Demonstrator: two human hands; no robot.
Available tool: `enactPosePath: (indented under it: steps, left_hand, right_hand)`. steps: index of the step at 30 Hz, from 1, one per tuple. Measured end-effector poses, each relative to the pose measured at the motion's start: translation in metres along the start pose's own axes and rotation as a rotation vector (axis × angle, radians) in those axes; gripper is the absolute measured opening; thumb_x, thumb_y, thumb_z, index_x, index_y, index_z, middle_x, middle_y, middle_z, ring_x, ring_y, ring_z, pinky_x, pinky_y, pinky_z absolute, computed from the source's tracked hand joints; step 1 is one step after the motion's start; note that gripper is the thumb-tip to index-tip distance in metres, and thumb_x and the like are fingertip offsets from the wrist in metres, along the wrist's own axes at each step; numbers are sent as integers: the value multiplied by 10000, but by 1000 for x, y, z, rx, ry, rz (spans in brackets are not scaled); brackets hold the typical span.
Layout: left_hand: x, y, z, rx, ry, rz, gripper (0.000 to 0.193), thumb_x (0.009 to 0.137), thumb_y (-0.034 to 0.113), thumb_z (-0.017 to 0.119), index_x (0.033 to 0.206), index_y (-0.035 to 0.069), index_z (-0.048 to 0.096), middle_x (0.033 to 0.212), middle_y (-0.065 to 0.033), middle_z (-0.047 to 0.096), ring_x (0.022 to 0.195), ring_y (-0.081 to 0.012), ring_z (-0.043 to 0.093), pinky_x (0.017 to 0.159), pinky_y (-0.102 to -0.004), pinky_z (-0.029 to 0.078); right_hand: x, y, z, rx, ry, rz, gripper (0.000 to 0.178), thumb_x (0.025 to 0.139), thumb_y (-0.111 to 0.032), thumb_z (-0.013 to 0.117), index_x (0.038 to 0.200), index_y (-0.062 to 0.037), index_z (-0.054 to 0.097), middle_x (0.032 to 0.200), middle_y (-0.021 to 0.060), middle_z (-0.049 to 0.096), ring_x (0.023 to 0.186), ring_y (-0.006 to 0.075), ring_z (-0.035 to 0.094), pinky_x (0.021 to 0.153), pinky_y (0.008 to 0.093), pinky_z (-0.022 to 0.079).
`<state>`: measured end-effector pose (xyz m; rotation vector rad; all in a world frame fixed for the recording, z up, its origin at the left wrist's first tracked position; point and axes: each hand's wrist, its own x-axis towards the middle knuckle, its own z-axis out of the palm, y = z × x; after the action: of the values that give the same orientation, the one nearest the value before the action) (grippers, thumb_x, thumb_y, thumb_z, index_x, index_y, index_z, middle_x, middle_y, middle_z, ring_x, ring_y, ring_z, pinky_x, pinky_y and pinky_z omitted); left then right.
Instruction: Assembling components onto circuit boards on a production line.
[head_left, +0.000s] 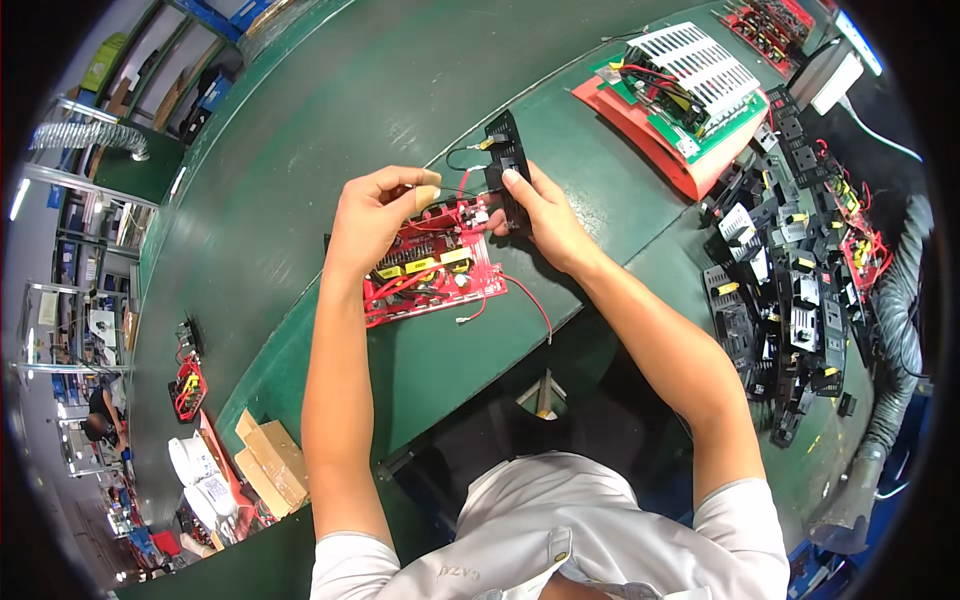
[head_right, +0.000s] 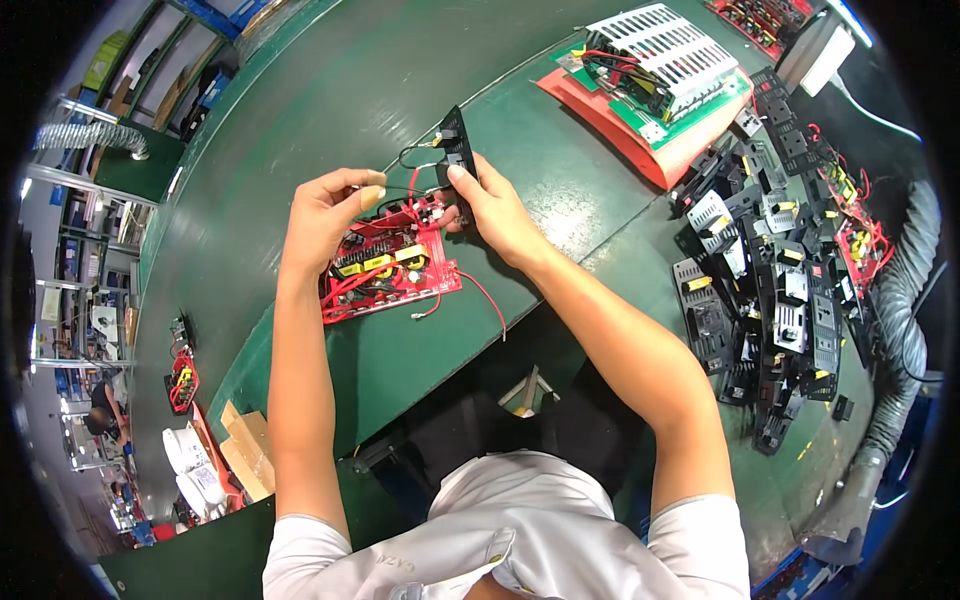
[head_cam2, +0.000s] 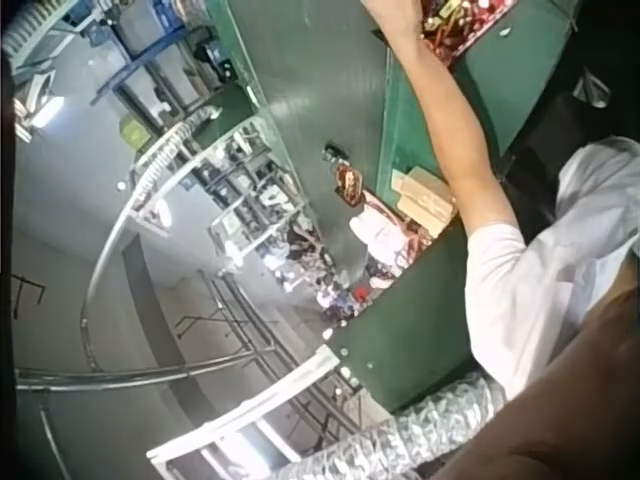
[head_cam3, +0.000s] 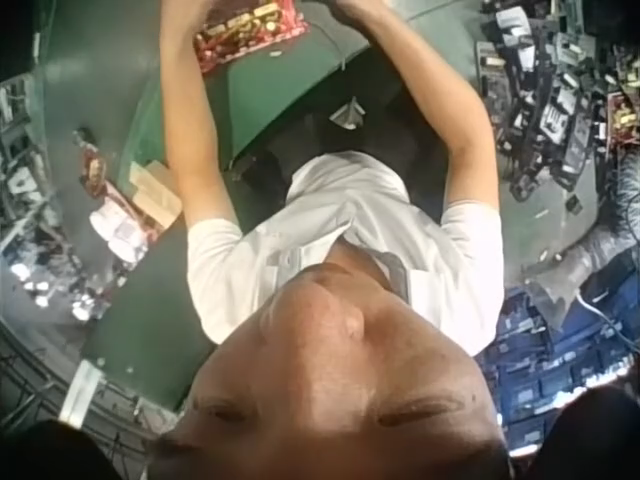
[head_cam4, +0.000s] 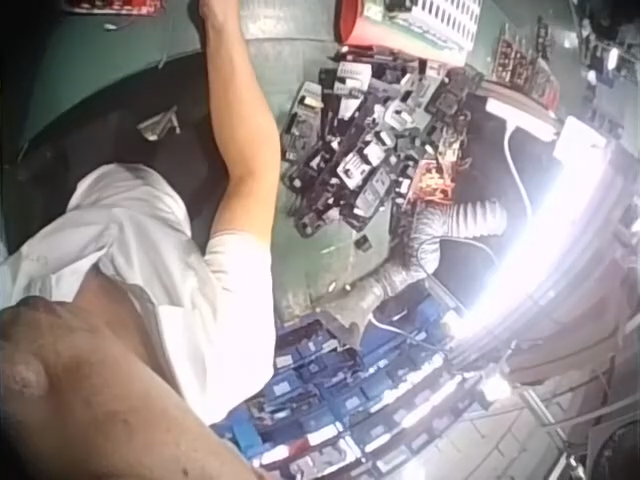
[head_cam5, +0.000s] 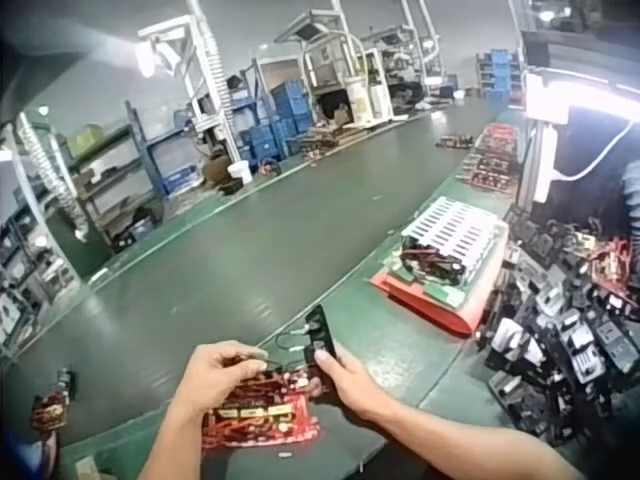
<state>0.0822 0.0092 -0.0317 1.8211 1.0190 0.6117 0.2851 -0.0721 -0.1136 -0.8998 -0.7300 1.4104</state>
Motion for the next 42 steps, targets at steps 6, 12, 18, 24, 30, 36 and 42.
enactPosePath:
  steps: [6, 12, 18, 24, 30, 36, 42]
  left_hand:
    - [20, 3, 29, -391, 214, -10, 280, 839, 114, 759, 1080, -21, 709, 892, -8, 684, 798, -65, 568, 761, -250, 473]
    - [30, 24, 46, -208, 230, -3, 211, 915, 162, 689, 1089, 47, 723, 921, 16, 689, 820, -51, 567, 695, -227, 406]
    - [39, 14, 19, -551, -267, -140, 256, 900, 108, 698, 1123, -16, 701, 898, -26, 678, 803, -92, 555, 712, -242, 448]
    - [45, 15, 22, -170, -56, -19, 204, 844, 101, 738, 1015, -9, 735, 897, -20, 696, 755, -90, 572, 690, -242, 448]
    - [46, 7, 31, 84, 56, 183, 154, 815, 50, 712, 957, 1, 747, 801, -15, 630, 705, -83, 528, 648, -243, 410]
    - [44, 7, 29, 87, 33, 202, 149, 811, 34, 704, 950, -8, 741, 793, -8, 619, 702, -82, 503, 634, -249, 395]
    - [42, 9, 28, 296, 86, 343, 158, 803, 27, 699, 957, 15, 732, 767, -70, 625, 664, -155, 570, 614, -295, 427]
  right_hand:
    - [-2, 6, 4, -48, -7, -114, 382, 1038, -268, 483, 1352, -54, 449, 959, 57, 607, 744, 101, 622, 693, 256, 520]
    - [-4, 4, 3, -156, 11, -220, 540, 1041, -228, 479, 1525, -101, 277, 1008, 16, 552, 790, 87, 612, 710, 244, 514]
    - [2, 0, -5, -106, -79, -180, 600, 1027, -235, 515, 1550, -132, 240, 1133, 46, 577, 829, 100, 610, 721, 248, 516]
    - [-3, -6, -1, -186, -73, -177, 631, 1006, -207, 541, 1558, -152, 241, 959, 7, 603, 811, 79, 578, 697, 245, 485]
    - [0, 3, -4, -457, 2, -339, 647, 988, -219, 576, 1556, -172, 271, 1038, -1, 573, 768, 72, 487, 703, 244, 455]
    - [-3, 1, -2, -485, 15, -293, 639, 981, -199, 577, 1548, -140, 289, 1121, 18, 570, 785, 78, 493, 726, 249, 457]
    - [-6, -5, 5, -698, 62, -327, 621, 970, -204, 594, 1530, -139, 335, 1331, 139, 536, 1076, 191, 541, 941, 327, 446]
